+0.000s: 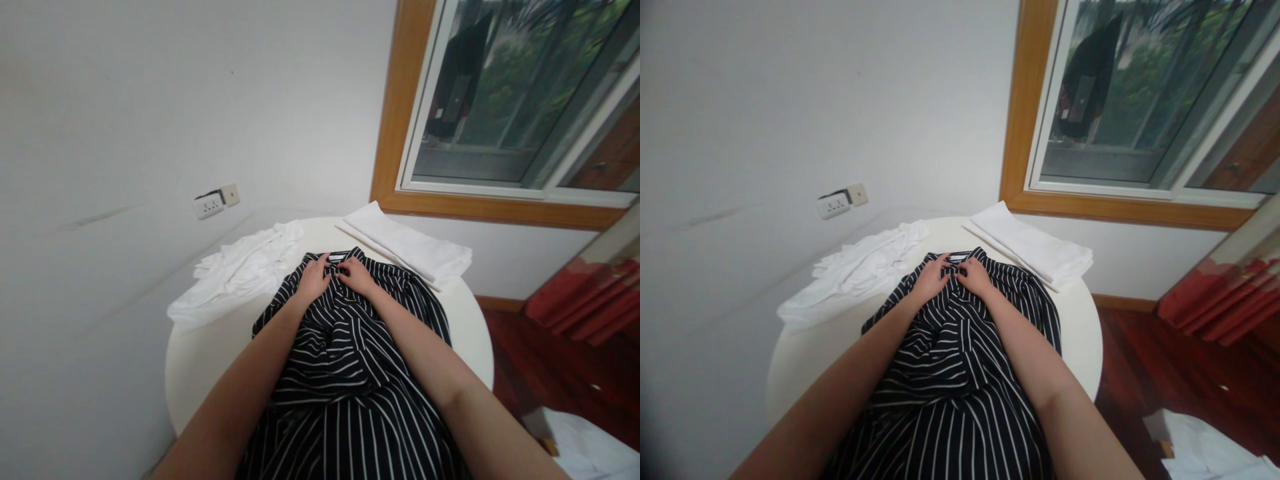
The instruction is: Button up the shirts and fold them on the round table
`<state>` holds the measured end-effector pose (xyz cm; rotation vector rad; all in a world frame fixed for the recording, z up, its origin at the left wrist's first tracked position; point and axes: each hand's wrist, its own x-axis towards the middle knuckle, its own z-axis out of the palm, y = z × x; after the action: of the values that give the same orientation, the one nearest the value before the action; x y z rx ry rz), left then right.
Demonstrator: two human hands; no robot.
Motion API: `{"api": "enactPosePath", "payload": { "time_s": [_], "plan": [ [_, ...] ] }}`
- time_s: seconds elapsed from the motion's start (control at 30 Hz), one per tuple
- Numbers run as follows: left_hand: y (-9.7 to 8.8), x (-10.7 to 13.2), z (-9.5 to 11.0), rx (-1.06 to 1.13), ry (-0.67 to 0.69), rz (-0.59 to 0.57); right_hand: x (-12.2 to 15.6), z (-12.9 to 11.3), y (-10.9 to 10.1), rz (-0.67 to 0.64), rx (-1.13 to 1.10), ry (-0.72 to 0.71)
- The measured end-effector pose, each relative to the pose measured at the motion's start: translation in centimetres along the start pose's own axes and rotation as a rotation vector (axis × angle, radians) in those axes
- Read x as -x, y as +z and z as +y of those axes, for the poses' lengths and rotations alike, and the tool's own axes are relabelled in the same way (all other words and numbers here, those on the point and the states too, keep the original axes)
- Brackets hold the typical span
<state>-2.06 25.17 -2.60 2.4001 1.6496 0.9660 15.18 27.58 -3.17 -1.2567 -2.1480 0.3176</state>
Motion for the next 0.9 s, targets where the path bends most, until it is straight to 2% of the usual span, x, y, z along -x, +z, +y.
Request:
{"api": "enactPosePath", "payload": {
  "time_s": [0.27, 0.57, 0.9],
  "plan": [
    [0.2, -0.2, -0.4, 0.066, -0.011, -0.015, 0.0, 0.1, 0.0, -0.013, -0.009, -0.004],
    [0.8, -0.5, -1.1, 0.062, 0.070, 0.010, -0.1, 0.2, 0.0, -0.032, 0.019, 0.002],
    [0.6, -0.3, -0.4, -0.112, 0.077, -0.009, -0.1, 0.2, -0.1, -0.038, 0.021, 0.008]
  ]
}}
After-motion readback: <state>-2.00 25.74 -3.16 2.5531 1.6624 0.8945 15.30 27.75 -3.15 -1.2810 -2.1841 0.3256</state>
